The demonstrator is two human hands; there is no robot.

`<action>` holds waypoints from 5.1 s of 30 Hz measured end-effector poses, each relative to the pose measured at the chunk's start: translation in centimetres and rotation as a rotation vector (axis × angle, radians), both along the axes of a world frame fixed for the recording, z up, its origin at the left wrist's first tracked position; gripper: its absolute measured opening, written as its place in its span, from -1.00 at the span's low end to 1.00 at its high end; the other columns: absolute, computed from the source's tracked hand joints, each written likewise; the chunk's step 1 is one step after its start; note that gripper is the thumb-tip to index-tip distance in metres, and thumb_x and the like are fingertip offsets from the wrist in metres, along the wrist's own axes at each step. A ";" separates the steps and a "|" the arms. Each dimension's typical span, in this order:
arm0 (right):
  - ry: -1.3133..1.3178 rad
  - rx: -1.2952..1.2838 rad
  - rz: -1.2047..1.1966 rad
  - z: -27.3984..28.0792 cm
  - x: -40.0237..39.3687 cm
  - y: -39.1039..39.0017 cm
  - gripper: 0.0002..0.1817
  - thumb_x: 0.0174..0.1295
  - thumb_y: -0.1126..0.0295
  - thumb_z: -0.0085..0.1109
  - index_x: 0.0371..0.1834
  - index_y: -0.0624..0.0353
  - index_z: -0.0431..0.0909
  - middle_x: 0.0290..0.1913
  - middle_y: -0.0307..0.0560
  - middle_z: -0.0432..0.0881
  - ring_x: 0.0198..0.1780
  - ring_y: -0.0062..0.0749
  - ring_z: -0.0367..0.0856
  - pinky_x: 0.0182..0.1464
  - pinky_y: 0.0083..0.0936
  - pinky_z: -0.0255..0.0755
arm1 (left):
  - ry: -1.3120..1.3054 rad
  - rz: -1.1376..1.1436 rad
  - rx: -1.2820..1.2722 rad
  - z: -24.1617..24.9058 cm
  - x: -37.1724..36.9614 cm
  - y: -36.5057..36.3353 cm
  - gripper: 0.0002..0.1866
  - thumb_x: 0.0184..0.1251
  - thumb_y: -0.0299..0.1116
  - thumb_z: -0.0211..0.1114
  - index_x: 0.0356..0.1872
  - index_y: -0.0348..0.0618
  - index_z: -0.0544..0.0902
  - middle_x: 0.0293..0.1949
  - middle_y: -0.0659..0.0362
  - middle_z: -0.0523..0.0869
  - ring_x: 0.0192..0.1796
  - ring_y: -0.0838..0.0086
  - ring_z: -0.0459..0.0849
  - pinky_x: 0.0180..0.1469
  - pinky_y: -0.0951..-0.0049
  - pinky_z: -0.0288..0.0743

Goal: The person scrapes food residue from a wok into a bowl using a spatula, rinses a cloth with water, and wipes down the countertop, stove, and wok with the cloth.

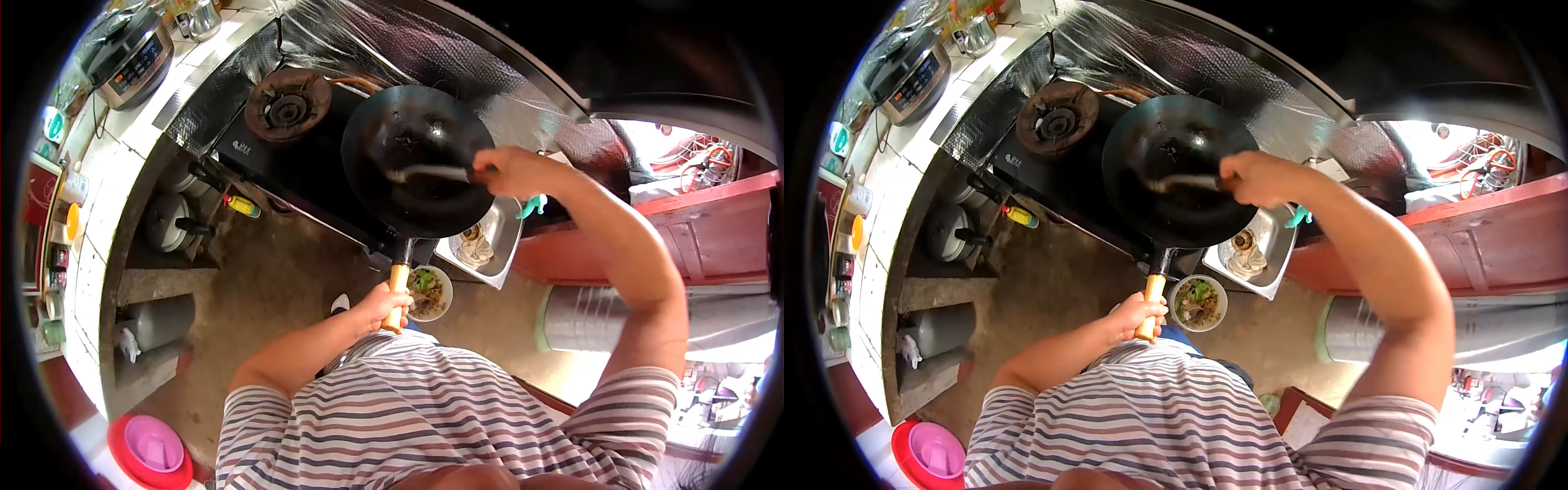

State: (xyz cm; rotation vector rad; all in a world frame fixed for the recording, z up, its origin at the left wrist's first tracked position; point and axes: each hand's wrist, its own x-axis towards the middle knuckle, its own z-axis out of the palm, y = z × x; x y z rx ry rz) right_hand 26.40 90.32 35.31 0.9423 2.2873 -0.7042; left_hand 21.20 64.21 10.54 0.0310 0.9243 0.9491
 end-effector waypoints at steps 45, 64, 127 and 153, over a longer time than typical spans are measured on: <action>-0.403 0.866 0.621 -3.1 5.2 3.1 -0.62 0.13 0.41 0.03 0.06 0.16 0.44 -0.30 -0.11 0.65 -0.18 -0.21 0.65 -0.30 -0.35 0.54 | -0.007 0.035 0.022 0.2 0.6 0.0 -0.80 0.12 -0.50 0.22 -0.28 -0.17 0.38 -0.59 0.16 0.50 -0.66 0.41 0.53 -0.66 0.36 0.48; -0.167 0.894 0.631 -4.7 2.6 1.8 -0.55 0.14 0.40 -0.01 0.16 0.08 0.33 -0.26 -0.01 0.62 -0.19 -0.17 0.62 -0.23 -0.31 0.52 | 0.001 0.037 0.045 0.1 0.9 0.2 -0.76 0.11 -0.48 0.20 -0.23 -0.15 0.35 -0.62 0.15 0.47 -0.67 0.41 0.51 -0.72 0.27 0.44; -0.368 0.495 0.492 -5.8 10.7 0.4 -0.42 0.02 0.50 0.08 0.20 -0.03 0.27 -0.27 -0.02 0.65 -0.27 -0.17 0.66 -0.35 -0.31 0.50 | 0.069 -0.007 0.009 -0.1 1.4 0.4 -0.78 0.11 -0.47 0.20 -0.23 -0.11 0.38 -0.58 0.17 0.49 -0.65 0.42 0.51 -0.62 0.29 0.47; 0.686 0.638 -0.029 -16.5 10.4 0.6 -0.55 0.10 0.44 0.01 0.12 0.05 0.28 -0.55 0.09 0.56 -0.50 0.04 0.58 -0.43 -0.13 0.46 | 0.121 -0.024 -0.064 0.3 2.3 0.4 -0.74 0.13 -0.46 0.20 -0.17 -0.07 0.38 -0.59 0.21 0.47 -0.64 0.45 0.50 -0.60 0.23 0.45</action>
